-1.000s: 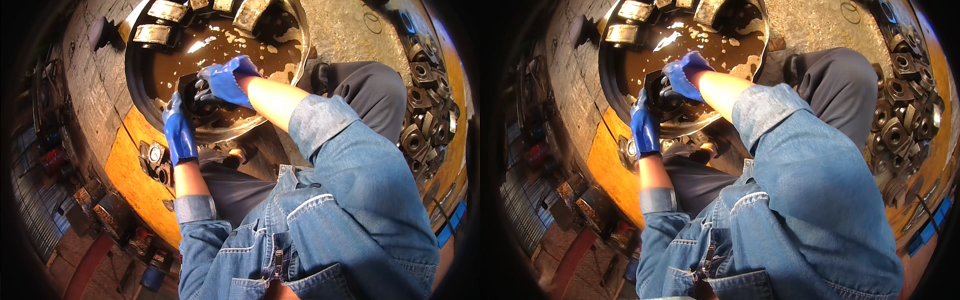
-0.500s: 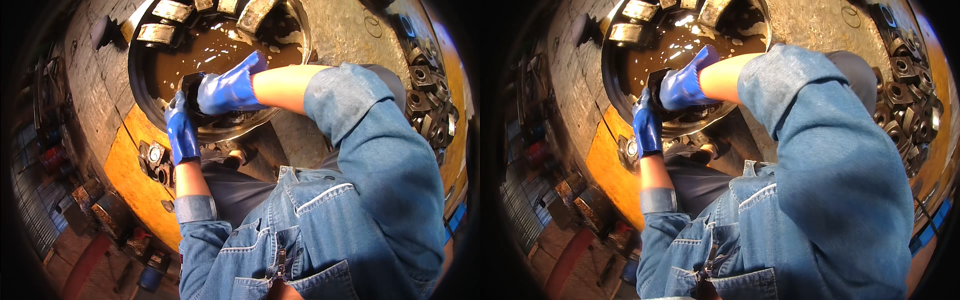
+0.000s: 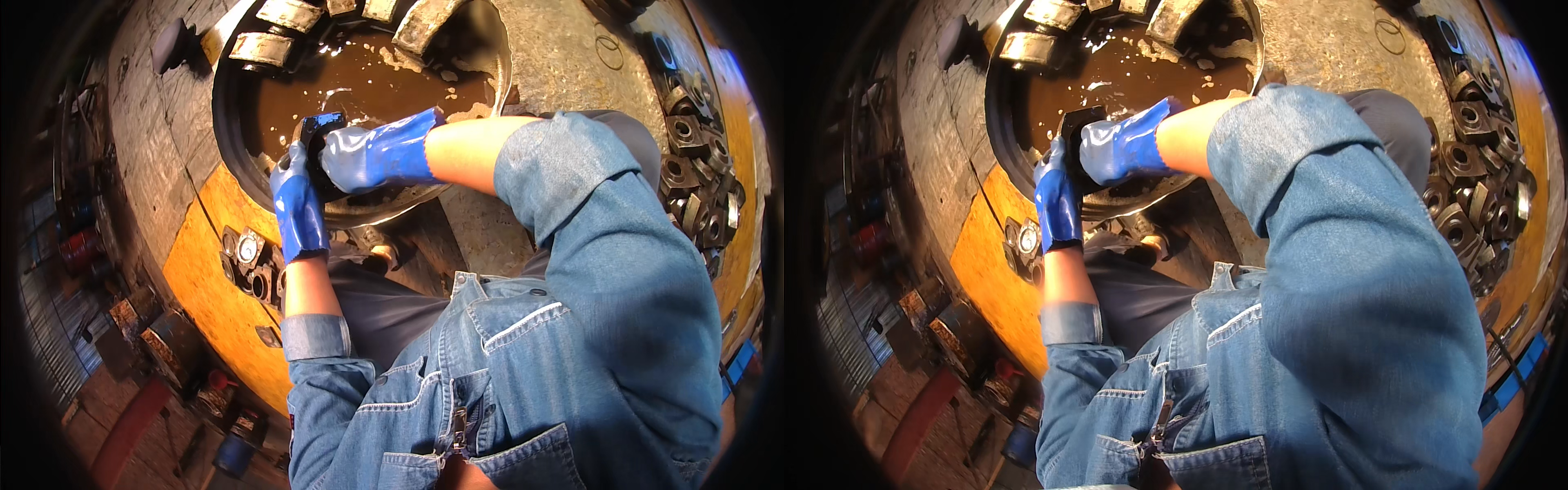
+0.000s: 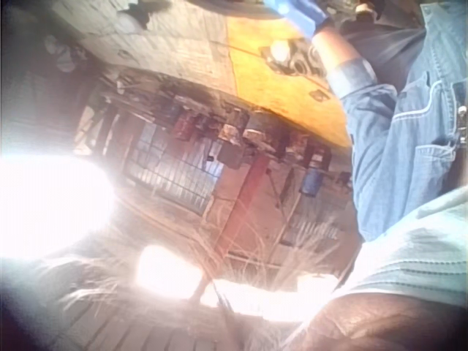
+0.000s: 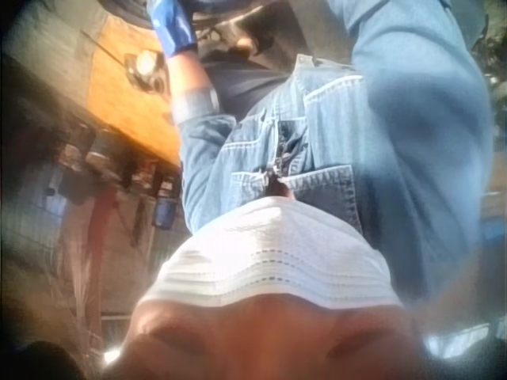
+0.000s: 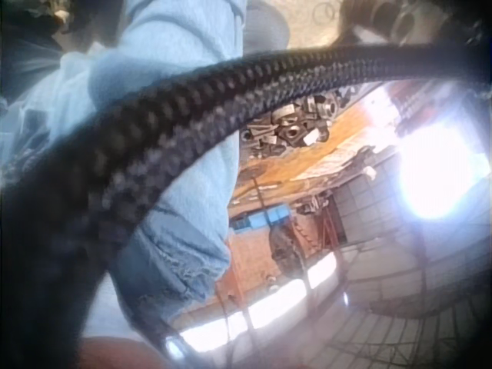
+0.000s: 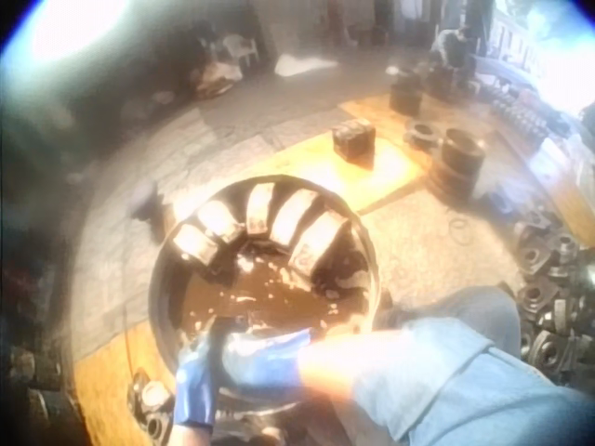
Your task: The person washes metal components in a tub of dark liquid by hand and using a small brush, turning the parts over and scrubbing them before moving them to the side of the tub.
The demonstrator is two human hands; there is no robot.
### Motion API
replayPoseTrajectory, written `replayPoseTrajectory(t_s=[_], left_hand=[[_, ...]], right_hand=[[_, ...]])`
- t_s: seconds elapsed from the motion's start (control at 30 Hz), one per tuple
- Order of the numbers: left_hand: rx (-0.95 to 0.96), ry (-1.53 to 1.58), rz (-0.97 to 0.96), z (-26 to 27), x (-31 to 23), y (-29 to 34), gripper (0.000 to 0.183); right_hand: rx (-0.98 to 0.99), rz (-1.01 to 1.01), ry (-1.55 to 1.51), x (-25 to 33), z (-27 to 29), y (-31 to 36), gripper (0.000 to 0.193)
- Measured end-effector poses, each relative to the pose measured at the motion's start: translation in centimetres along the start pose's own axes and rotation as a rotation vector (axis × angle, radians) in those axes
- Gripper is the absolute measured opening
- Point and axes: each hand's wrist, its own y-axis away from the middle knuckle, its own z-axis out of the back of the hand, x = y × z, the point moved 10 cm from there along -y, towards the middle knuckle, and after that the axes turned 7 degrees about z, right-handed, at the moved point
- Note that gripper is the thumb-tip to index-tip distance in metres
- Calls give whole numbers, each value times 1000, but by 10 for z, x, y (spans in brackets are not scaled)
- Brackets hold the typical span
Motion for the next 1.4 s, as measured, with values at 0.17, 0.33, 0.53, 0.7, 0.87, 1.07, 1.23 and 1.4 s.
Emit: replayPoseTrajectory(t_s=[0.17, 0.33, 0.53, 0.7, 0.87, 1.07, 1.23, 1.4], left_hand=[[5, -71, 17, -2, 1, 1, 49], [-46, -53, 30, -1, 4, -9, 48], [-73, -111, 3, 20, 7, -18, 50], [-48, -132, 48, -5, -1, -12, 52], [-96, -112, 52, 29, 10, -15, 50], [-61, -82, 90, 10, 5, -3, 49], [-148, -146, 106, 19, 5, -2, 45], [-76, -112, 3, 9, -3, -2, 45]], right_hand=[[241, -262, -26, -1, 7, 5, 32], [43, -378, -630, -42, 1, 20, 32], [-471, -349, -449, -45, 23, 78, 37], [-1180, -591, -2500, -87, -144, 40, 52], [-1313, -792, -3158, -27, -105, 30, 38], [-720, -423, -1408, -72, -37, 64, 47], [-300, -242, -372, -66, 23, 45, 43], [-141, -103, -536, -52, 10, 11, 27]])
